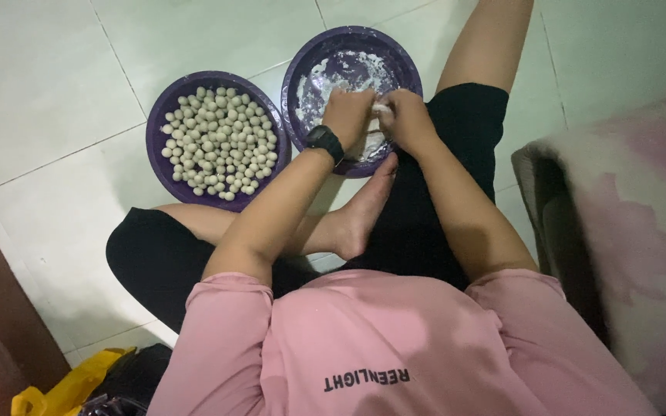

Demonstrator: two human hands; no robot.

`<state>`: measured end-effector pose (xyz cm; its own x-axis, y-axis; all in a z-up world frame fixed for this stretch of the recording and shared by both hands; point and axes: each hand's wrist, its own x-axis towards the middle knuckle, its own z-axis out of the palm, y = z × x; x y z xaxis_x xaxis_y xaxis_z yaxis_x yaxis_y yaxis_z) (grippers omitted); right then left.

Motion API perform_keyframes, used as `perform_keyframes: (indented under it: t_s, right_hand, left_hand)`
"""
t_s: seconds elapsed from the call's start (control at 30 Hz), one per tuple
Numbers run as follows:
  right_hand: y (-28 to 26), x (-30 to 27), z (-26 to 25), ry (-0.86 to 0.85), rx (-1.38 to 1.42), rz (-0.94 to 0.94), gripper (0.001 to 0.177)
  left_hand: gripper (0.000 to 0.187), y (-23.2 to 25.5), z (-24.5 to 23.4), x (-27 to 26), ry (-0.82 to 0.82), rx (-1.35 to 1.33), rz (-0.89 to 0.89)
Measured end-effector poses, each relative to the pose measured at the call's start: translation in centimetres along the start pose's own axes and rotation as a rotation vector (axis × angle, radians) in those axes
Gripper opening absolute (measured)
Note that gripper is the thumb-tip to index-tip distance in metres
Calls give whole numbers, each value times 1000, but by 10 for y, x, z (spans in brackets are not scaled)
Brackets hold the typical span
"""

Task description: Rolling small pieces of dough into spherical balls using palms and placing them in a collection bowl.

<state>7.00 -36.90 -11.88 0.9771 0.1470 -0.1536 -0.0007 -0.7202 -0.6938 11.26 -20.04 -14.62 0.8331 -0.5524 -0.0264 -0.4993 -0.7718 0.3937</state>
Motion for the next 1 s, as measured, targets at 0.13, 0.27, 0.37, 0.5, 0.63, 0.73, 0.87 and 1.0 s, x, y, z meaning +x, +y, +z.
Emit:
perform_keyframes:
  t_s: [0.13, 0.27, 0.37, 0.5, 0.63, 0.73, 0.87, 1.0]
  right_hand:
    - [-6, -9, -3, 100, 120, -83, 14]
    - [-9, -12, -6, 170, 180, -138, 13]
    - [-11, -14, -4, 270, 134, -238, 14]
    - [-21, -22, -6, 377, 90, -333, 18]
    - [-41, -31, -13, 468, 186, -368, 19]
    - [-57, -41, -26, 459, 252, -411, 32]
    - [-93, -64, -53, 245, 174, -539, 32]
    - [-107, -72, -58, 216, 244, -509, 25]
  left_hand:
    - [9, -1, -17, -12, 59, -138, 1]
    - [9, 3, -29, -22, 149, -362, -92]
    - [11, 9, -39, -26, 156, -390, -183]
    - [13, 13, -54, -33, 149, -558, -256]
    - [35, 9, -54, -37, 163, -922, -343]
    - [40, 7, -65, -44, 171, -1080, -364]
    - [29, 9, -97, -62, 68, -1075, -267]
    - [39, 26, -119, -81, 1, -1303, -321]
